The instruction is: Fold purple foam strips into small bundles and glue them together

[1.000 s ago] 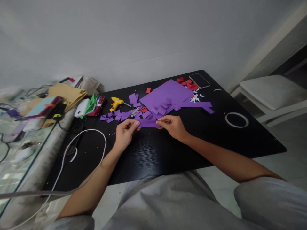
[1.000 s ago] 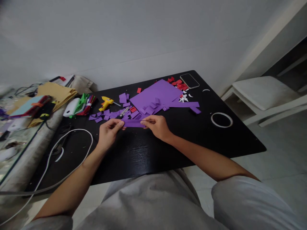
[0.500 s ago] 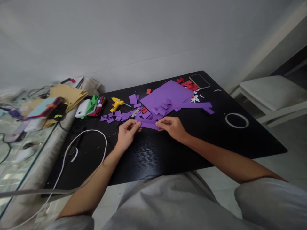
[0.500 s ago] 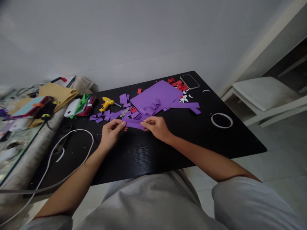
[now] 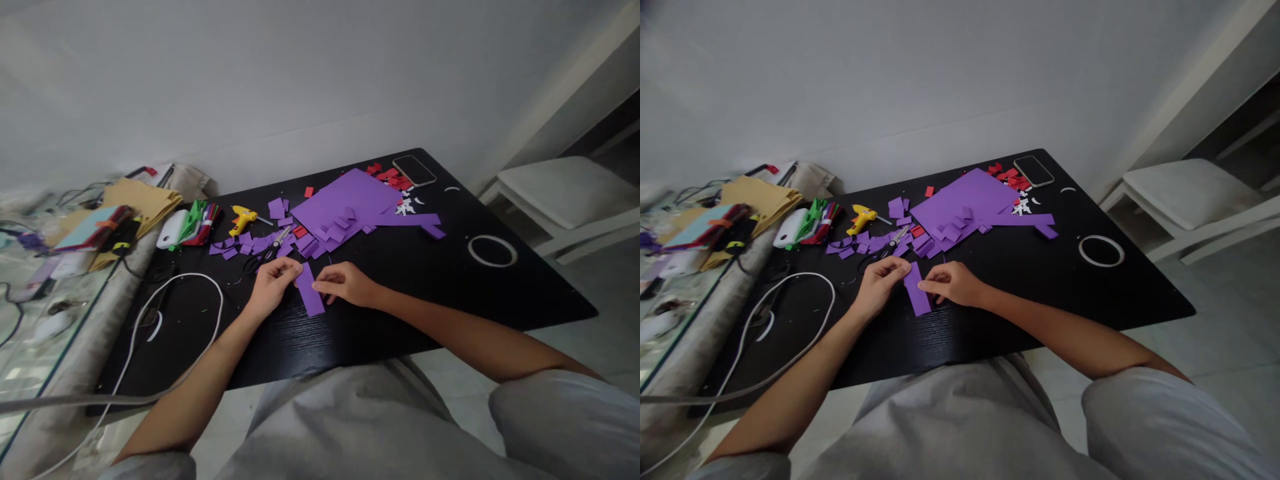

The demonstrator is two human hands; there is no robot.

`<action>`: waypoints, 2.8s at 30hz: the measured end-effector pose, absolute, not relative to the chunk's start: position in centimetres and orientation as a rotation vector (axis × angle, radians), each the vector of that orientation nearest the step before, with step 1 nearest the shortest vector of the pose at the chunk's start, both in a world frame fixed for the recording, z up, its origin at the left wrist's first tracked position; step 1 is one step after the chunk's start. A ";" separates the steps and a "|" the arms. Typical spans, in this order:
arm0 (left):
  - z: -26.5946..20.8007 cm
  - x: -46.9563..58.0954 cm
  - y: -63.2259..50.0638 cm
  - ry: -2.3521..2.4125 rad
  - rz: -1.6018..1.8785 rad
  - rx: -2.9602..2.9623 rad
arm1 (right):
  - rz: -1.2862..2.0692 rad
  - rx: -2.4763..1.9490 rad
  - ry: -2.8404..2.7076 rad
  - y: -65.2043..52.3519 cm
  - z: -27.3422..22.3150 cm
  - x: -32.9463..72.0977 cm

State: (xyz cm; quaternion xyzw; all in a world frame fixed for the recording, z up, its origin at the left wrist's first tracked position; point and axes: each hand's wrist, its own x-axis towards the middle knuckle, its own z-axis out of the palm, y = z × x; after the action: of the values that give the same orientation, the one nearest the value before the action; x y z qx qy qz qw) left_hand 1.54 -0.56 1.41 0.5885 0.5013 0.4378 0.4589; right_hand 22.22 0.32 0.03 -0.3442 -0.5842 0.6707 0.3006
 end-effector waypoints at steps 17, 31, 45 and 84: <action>1.8 1.6 -0.4 1.104 0.891 1.498 | 1.658 -0.915 -1.430 0.7 -0.2 22.1; 0.9 2.5 -1.0 1.144 0.907 1.557 | 1.659 -0.887 -1.501 0.3 -0.2 22.0; 1.0 1.2 -0.1 1.132 0.857 1.543 | 1.682 -0.920 -1.441 0.8 -0.4 22.2; 0.6 0.4 0.1 0.932 0.872 1.607 | 1.868 -0.958 -1.375 2.3 -0.3 23.0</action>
State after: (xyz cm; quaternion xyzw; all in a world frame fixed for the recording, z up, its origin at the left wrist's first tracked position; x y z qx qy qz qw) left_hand 0.42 0.08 0.55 0.6696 0.3884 0.3636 0.5182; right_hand 22.99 2.35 -0.33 -0.3628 -0.5208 0.7074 0.3109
